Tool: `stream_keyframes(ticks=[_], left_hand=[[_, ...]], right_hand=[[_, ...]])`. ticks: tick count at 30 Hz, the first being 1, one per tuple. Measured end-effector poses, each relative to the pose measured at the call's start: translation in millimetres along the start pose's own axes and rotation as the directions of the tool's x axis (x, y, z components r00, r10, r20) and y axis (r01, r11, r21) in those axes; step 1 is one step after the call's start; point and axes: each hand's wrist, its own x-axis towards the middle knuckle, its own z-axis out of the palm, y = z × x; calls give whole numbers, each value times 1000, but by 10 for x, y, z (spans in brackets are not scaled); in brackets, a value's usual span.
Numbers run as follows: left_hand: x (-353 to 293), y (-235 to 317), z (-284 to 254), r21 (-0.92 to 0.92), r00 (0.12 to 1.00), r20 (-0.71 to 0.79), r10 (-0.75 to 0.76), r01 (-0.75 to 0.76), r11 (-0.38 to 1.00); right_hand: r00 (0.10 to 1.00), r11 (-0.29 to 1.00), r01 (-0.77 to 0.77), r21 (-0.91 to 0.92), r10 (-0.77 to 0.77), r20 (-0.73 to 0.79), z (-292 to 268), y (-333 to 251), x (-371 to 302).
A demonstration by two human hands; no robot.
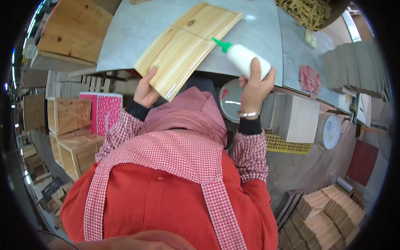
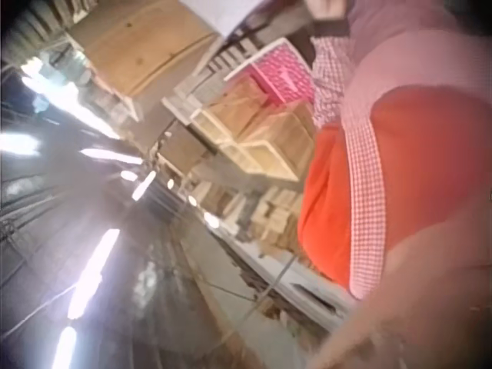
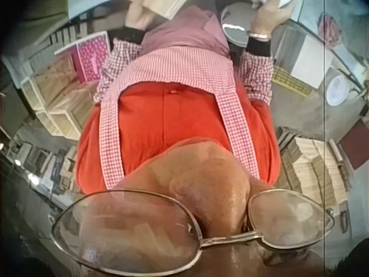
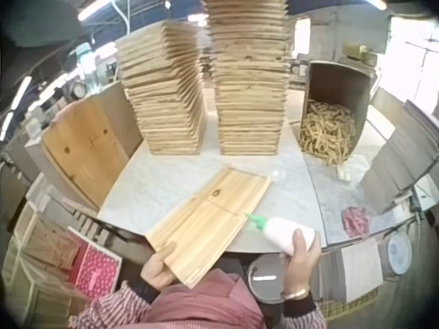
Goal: Assembling, gluing, and stacking small wooden boxes in a workshop setting.
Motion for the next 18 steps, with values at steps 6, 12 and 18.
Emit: stream_keyframes(ticks=[6, 12, 18], left_hand=[[-92, -24, 38, 7, 999, -49, 4, -4, 1000], [-69, -13, 43, 20, 995, -98, -14, 16, 1000], [-21, 27, 63, 32, 994, -106, -5, 9, 999]], right_hand=[[970, 994, 102, -51, -110, -214, 43, 102, 775], [942, 977, 99, -191, -154, -299, 128, 206, 1124], [977, 964, 72, -255, -119, -177, 39, 239, 1055]])
